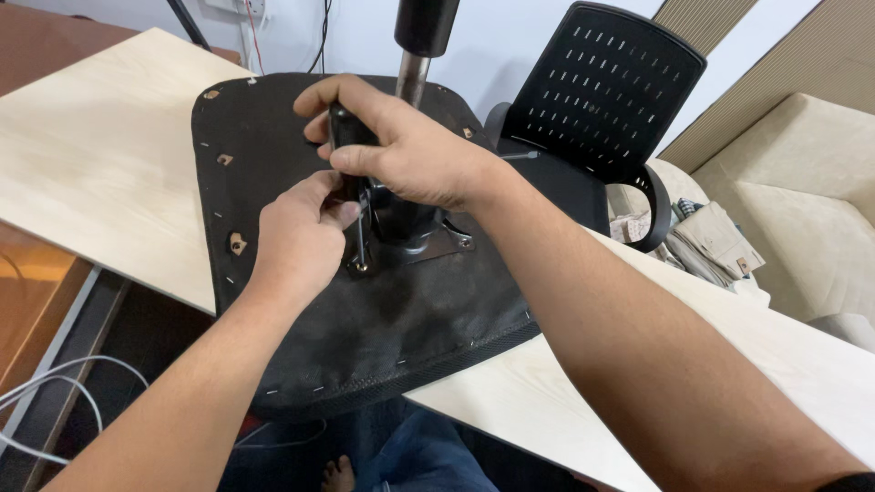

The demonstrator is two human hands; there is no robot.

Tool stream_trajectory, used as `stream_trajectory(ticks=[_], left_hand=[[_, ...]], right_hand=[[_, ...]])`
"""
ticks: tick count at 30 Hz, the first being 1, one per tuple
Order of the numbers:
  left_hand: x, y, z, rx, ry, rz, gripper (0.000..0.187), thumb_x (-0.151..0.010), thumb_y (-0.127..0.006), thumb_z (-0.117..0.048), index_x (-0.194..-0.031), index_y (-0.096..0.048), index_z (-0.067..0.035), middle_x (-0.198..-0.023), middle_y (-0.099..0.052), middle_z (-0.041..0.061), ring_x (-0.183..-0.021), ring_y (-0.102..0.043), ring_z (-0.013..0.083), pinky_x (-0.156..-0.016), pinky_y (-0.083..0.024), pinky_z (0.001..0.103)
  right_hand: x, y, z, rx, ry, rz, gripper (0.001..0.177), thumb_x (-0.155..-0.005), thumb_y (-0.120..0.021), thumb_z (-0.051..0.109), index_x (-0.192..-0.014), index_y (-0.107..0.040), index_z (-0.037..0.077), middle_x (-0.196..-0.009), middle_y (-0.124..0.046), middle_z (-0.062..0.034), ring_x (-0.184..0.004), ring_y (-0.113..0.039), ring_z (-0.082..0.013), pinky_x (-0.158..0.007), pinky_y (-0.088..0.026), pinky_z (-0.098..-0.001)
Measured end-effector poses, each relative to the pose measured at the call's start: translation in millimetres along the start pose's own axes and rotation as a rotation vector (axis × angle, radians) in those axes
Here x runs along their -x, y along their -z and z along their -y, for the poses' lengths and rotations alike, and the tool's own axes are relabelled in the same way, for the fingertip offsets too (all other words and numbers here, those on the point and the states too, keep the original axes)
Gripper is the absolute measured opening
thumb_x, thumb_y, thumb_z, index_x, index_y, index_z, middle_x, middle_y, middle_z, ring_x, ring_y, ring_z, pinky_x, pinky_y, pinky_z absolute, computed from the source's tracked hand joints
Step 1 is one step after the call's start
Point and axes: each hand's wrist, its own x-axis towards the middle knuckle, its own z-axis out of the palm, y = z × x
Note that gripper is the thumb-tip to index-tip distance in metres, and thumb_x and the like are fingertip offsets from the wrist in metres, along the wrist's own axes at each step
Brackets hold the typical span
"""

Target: The person uses a screwdriver to fasten multiple screws into the underside of an office chair seat, securing the central metal mounting bracket. The chair is placed upside down on a table while the person works.

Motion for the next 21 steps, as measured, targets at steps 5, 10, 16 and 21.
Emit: stream_trajectory(ticks=[5,10,16,21], left_hand=[[5,-4,-3,0.056,-0.015,0.011,0.032,-0.092,-0.072,-0.02,-0.121,-0.064,-0.007,-0.106,-0.077,0.007,-0.099,-0.074,0.0201,-0.089,-0.054,0.035],[2,-7,-5,0.015,-0.022,0.033,0.024,-0.095,-0.07,-0.019,-0.114,-0.066,-0.007,-0.102,-0.077,0.006,-0.097,-0.073,0.0182,-0.087,-0.054,0.035],[0,-6,-5,0.099,-0.031,0.07,0.025,-0.094,-0.069,-0.017,-0.117,-0.066,-0.008,-0.099,-0.076,0.005,-0.092,-0.072,0.0142,-0.083,-0.053,0.031],[3,-16,-7,0.104,0.058,0.049,0.028,-0.091,-0.073,-0.019,-0.116,-0.067,-0.007,-0.098,-0.077,0.007,-0.091,-0.072,0.0173,-0.082,-0.054,0.033]], right_hand=[[4,-24,11,0.246,-0.361,-0.208,0.044,-0.091,-0.077,0.024,-0.131,-0.059,0.019,-0.107,-0.069,-0.0061,-0.094,-0.069,-0.0184,-0.09,-0.058,-0.0361],[10,-35,12,0.282,-0.139,-0.306,0.046,-0.095,-0.072,0.018,-0.137,-0.054,0.019,-0.119,-0.067,-0.0055,-0.11,-0.069,-0.0204,-0.098,-0.057,-0.0359],[19,-30,10,0.223,-0.244,-0.298,0.049,-0.093,-0.073,0.014,-0.138,-0.055,0.02,-0.112,-0.066,-0.0063,-0.108,-0.07,-0.0241,-0.1,-0.058,-0.037],[25,-33,12,0.465,-0.281,-0.429,0.042,-0.093,-0.079,0.017,-0.128,-0.056,0.018,-0.111,-0.064,-0.0057,-0.105,-0.067,-0.0254,-0.094,-0.054,-0.0399]])
